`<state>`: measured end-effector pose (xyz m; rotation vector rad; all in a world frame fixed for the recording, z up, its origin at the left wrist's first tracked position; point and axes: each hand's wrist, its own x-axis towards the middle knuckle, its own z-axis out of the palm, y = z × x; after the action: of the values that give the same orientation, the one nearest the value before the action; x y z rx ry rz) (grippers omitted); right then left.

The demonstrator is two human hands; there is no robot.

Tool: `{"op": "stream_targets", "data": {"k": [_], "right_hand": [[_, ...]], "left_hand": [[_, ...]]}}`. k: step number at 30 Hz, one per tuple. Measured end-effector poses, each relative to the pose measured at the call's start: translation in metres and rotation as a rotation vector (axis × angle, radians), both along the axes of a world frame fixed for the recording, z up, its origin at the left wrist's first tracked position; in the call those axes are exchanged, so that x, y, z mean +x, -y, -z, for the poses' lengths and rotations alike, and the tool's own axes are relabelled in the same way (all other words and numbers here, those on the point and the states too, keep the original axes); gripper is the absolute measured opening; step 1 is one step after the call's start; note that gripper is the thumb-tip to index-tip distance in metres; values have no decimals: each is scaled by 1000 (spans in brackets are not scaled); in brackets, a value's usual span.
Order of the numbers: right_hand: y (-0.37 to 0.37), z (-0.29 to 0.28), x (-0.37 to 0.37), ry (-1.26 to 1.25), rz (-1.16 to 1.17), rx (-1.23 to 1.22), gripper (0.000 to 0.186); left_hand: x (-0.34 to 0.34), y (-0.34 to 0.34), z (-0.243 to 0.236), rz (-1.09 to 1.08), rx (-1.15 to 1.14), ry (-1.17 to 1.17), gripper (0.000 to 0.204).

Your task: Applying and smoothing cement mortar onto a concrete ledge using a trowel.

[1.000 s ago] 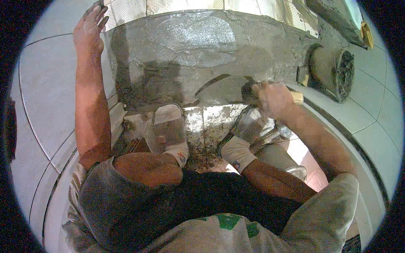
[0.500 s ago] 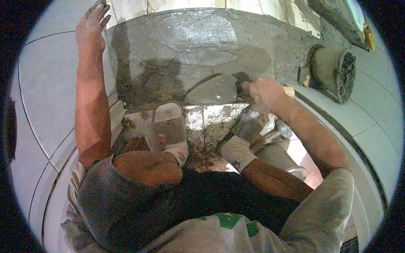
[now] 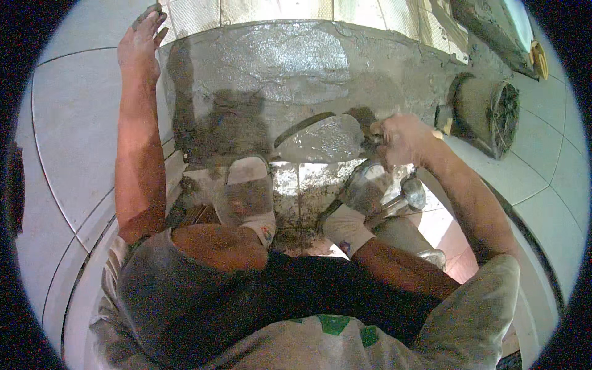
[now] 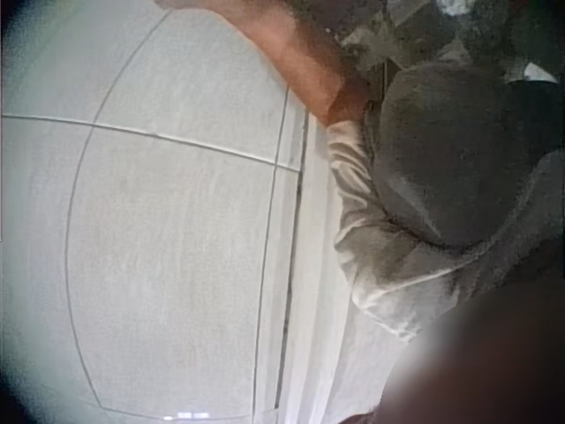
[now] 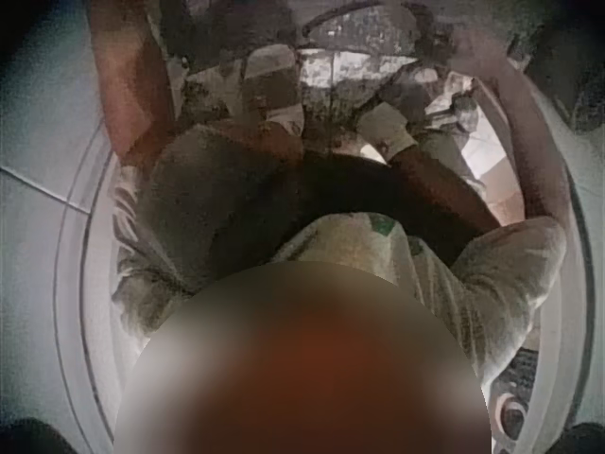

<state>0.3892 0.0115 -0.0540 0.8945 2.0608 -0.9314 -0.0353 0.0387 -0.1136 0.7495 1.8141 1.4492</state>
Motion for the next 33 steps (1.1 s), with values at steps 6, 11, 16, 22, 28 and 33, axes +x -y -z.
{"op": "stream_targets", "data": {"k": [6, 11, 16, 22, 28, 33], "right_hand": [[-7, 12, -9, -149, 264, 127, 28], [-22, 51, -26, -414, 287, 380, 23], [-12, 61, -51, -365, 222, 509, 26], [28, 80, -82, -135, 124, 428, 28], [44, 96, -93, -201, 159, 388, 30], [47, 87, -96, -172, 140, 390, 30]], "left_hand": [[2, -4, -5, -28, 54, 78, 36], [9, 0, -13, -47, 0, 25, 34], [-2, 0, -14, -51, 70, 72, 35], [-3, -13, -1, -53, -23, 57, 36], [-1, -6, -8, -66, 21, 48, 33], [-3, -5, -1, -47, 22, 58, 34]]}}
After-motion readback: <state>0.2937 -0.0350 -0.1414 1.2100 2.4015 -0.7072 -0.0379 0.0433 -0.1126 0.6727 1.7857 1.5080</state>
